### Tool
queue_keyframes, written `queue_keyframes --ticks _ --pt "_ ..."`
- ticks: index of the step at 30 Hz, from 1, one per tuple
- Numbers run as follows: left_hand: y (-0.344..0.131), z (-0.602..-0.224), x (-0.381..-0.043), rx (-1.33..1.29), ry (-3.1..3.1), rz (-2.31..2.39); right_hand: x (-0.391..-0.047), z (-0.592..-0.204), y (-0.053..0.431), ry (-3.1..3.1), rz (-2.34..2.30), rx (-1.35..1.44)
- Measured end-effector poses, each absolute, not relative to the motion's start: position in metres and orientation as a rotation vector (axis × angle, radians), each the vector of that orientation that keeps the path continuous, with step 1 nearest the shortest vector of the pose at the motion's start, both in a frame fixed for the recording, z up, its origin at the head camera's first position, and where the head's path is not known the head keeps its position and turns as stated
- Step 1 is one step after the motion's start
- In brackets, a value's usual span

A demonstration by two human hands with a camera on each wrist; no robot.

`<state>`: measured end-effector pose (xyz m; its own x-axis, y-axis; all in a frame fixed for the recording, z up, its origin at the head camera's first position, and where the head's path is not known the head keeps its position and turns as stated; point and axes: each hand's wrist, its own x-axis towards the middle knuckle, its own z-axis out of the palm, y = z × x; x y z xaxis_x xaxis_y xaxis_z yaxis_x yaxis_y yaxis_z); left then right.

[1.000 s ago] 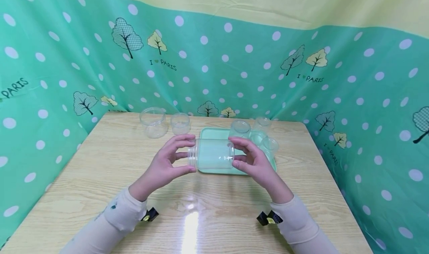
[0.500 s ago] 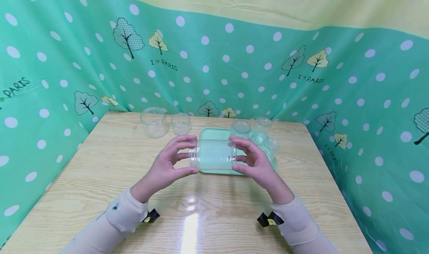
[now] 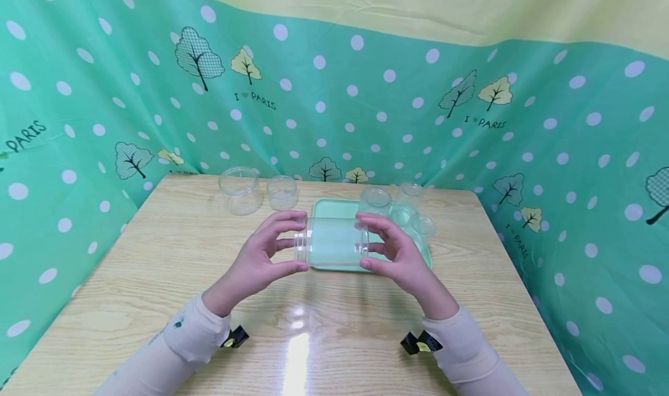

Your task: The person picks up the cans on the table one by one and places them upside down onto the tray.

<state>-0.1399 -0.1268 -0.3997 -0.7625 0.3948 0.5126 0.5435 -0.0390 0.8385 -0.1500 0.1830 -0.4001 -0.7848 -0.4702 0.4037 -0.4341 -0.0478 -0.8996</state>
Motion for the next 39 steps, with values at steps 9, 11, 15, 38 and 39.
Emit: queue_keyframes --ticks 9,11,15,38,39 --pt "-0.1266 -0.3993 -0.1392 -1.035 -2.088 -1.952 -0.1485 -0.3992 0.1817 2.177 -2.004 -1.048" --pt "-0.1262 -0.3991 -0.1388 -1.032 -2.087 -1.951 -0.1481 -0.3990 0.1816 2.188 -2.000 -1.059" --pt "-0.1257 -0.3988 -0.1385 -1.027 -2.085 -1.958 -0.1479 -0.3985 0.1815 2.198 -1.993 -1.089" --pt "-0.1290 -0.3996 -0.1418 -1.028 -2.126 -1.931 -0.1464 -0.3958 0.1814 2.265 -1.916 -1.052" --pt "-0.1291 -0.3999 -0.1418 -1.029 -2.127 -1.931 -0.1464 -0.3959 0.1815 2.266 -1.917 -1.050"
